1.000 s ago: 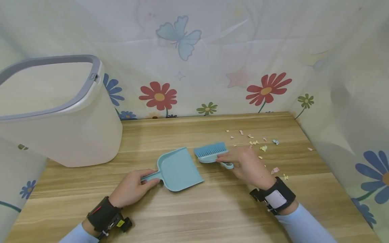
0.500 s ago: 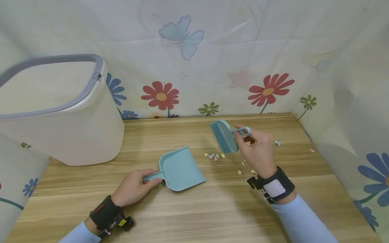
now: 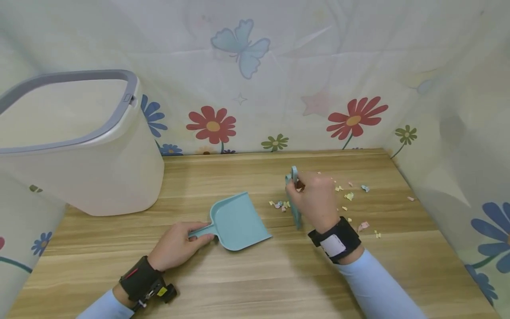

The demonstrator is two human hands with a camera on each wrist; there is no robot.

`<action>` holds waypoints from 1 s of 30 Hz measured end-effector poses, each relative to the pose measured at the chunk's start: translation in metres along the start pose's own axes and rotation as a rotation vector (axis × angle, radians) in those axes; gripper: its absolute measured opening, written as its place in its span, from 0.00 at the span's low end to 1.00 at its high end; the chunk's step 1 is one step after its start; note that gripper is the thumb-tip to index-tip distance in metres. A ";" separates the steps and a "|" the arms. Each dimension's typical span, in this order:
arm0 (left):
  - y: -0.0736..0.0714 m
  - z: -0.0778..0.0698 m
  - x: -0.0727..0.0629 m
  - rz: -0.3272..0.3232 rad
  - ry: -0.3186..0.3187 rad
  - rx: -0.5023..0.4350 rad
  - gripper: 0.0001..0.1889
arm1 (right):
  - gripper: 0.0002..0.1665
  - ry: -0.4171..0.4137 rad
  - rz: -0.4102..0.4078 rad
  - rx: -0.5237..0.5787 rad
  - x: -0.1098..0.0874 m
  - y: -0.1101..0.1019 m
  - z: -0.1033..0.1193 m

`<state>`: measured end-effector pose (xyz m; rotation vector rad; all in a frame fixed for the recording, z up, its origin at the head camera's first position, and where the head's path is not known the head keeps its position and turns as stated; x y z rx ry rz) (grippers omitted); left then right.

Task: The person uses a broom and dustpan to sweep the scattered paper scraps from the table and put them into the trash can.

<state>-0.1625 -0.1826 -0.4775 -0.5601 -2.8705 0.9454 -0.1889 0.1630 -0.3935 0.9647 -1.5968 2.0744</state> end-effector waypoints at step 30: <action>-0.008 0.002 0.001 0.051 -0.002 -0.030 0.24 | 0.04 -0.026 0.040 0.132 0.005 0.004 0.025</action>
Point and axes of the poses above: each hand's wrist, its own x-axis towards the middle knuckle, its own y-axis out of the palm, z = x × y, the point moved 1 cm from there along x, towards the middle knuckle, and after that the axes turned 11 degrees about -x, right-handed, at the moved point
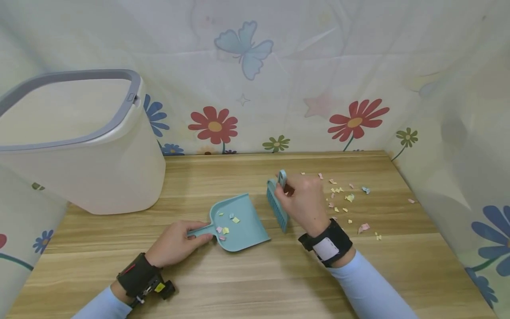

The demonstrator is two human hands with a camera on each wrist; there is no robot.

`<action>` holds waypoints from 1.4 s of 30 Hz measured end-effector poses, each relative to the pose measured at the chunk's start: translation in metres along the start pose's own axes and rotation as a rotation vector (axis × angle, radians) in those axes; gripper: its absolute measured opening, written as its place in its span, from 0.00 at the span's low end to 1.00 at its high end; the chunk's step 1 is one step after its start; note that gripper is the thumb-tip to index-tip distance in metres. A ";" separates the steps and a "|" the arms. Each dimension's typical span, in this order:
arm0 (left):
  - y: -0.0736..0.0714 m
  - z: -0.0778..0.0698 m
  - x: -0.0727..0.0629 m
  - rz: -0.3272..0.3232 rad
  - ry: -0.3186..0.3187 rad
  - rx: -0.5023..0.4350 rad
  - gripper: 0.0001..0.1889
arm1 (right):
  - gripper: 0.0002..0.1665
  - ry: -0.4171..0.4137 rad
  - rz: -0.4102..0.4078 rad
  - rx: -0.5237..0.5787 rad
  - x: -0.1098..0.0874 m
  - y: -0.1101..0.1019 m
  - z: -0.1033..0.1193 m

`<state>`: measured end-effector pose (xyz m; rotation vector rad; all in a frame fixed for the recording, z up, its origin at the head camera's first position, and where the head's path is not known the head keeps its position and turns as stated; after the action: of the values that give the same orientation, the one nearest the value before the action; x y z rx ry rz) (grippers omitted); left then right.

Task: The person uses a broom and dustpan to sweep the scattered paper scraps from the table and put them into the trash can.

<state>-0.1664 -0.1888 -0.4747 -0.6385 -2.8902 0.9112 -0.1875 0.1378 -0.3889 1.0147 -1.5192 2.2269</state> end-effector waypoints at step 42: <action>-0.047 -0.033 -0.018 -0.054 0.025 -0.095 0.25 | 0.08 0.444 0.055 0.415 -0.084 -0.058 -0.070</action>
<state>-0.1620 -0.2132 -0.4196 -0.5709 -2.9276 0.7581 -0.1220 0.2384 -0.4182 0.5133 -0.9298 2.6425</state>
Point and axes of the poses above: each hand's wrist, its own x-axis towards the middle knuckle, its own y-axis out of the palm, z = x × y, the point moved 1 cm from there along x, towards the middle knuckle, and after that the axes turned 11 degrees about -x, right-handed, at the moved point
